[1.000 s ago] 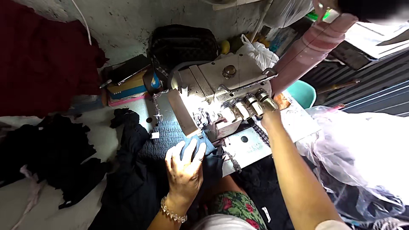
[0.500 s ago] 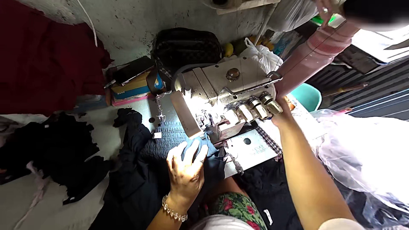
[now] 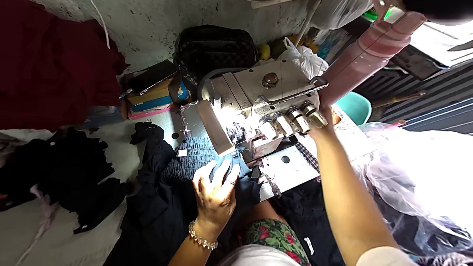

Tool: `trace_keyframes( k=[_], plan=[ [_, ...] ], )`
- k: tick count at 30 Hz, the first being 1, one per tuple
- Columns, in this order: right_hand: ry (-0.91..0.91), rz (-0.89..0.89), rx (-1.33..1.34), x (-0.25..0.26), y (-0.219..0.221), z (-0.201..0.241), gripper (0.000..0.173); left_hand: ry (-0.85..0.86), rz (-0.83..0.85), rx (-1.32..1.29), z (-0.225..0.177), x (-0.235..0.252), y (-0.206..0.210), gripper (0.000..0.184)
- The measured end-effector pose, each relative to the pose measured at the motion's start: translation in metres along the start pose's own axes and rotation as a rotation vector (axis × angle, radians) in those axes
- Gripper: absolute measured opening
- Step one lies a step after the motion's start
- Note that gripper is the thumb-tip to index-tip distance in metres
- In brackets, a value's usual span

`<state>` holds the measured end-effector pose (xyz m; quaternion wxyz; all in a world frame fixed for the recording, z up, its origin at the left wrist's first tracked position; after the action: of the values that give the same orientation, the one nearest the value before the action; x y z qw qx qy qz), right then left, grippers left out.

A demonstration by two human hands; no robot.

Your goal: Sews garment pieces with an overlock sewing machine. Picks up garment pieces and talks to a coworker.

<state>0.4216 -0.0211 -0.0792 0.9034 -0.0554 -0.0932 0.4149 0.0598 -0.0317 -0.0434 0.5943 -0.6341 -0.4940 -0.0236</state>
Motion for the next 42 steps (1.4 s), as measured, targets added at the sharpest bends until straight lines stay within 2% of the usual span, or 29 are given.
trace_keyframes(
  k=[1,3,6,8,10,12,13,14,16,18,19,22,24,26,28,30,32,34,36,38,40,42],
  plan=[
    [0.075,-0.057,0.051,-0.014,0.001,-0.016,0.024,-0.001,-0.004,-0.008,0.0,0.0,0.0,0.03],
    [0.166,-0.125,0.144,-0.018,-0.001,-0.038,0.009,0.001,-0.011,-0.015,0.001,0.0,0.001,0.03],
    [0.2,0.009,0.064,-0.004,-0.007,-0.01,0.024,0.004,-0.006,-0.013,0.001,0.0,0.0,0.03],
    [0.122,-0.017,0.037,0.005,-0.004,0.01,0.019,0.014,-0.011,-0.016,0.002,0.0,0.0,0.029],
    [0.048,-0.108,0.105,-0.003,-0.001,-0.001,0.013,0.02,-0.012,-0.024,0.004,-0.002,0.0,0.029],
    [0.116,-0.159,0.148,-0.02,0.001,-0.029,0.024,0.02,-0.016,-0.039,0.005,-0.003,0.0,0.029],
    [0.157,-0.183,0.157,-0.019,0.001,-0.035,0.019,0.019,-0.021,-0.045,0.006,-0.002,0.0,0.029],
    [0.171,-0.172,0.139,-0.014,0.0,-0.032,0.014,0.02,-0.028,-0.05,0.006,-0.001,0.0,0.029],
    [0.146,-0.024,0.04,-0.003,-0.003,-0.009,0.022,0.029,-0.033,-0.054,0.007,-0.002,0.0,0.028],
    [0.041,0.046,0.01,0.01,-0.002,0.01,0.015,0.037,-0.029,-0.051,0.008,-0.001,0.0,0.028],
    [0.03,0.017,0.03,0.007,0.001,0.008,0.011,0.037,-0.025,-0.054,0.008,-0.002,0.0,0.028],
    [0.132,-0.097,0.199,-0.022,0.006,-0.031,0.027,0.037,-0.022,-0.062,0.009,-0.004,0.001,0.028],
    [0.168,-0.098,0.239,-0.016,0.002,-0.037,0.012,0.035,-0.03,-0.067,0.008,-0.004,0.001,0.028],
    [0.175,0.025,0.122,-0.005,-0.003,-0.014,0.018,0.035,-0.031,-0.063,0.008,-0.003,0.0,0.027],
    [0.086,0.103,-0.026,0.011,-0.004,0.016,0.019,0.036,-0.025,-0.063,0.008,-0.003,0.0,0.028],
    [0.006,0.039,-0.009,0.01,0.0,0.016,0.007,0.039,-0.017,-0.062,0.008,-0.005,0.0,0.028],
    [0.104,-0.065,0.091,-0.019,0.003,-0.012,0.021,0.038,-0.014,-0.065,0.008,-0.006,-0.001,0.028],
    [0.186,-0.16,0.196,-0.022,0.001,-0.036,0.009,0.038,-0.032,-0.069,0.009,-0.003,0.001,0.028],
    [0.185,-0.034,0.095,-0.009,-0.006,-0.021,0.016,0.033,-0.034,-0.064,0.008,-0.003,0.001,0.028],
    [0.065,0.09,-0.05,0.009,-0.006,0.009,0.021,0.033,-0.027,-0.061,0.008,-0.003,0.0,0.028],
    [-0.036,0.045,-0.039,0.014,-0.001,0.017,0.014,0.041,-0.028,-0.056,0.008,-0.004,0.001,0.028],
    [0.072,-0.05,0.111,-0.014,0.005,-0.01,0.023,0.044,-0.025,-0.066,0.009,-0.006,0.0,0.029]
  ],
)
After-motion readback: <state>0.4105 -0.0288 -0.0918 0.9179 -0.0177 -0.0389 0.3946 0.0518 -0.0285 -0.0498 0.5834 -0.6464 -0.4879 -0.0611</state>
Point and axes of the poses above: each hand's wrist, its own x-axis towards the middle knuckle, its own y-axis out of the palm, z = x × y, the point moved 6 cm from there along x, towards the middle knuckle, and after that the axes turned 7 degrees about z, right-handed, at the moved point
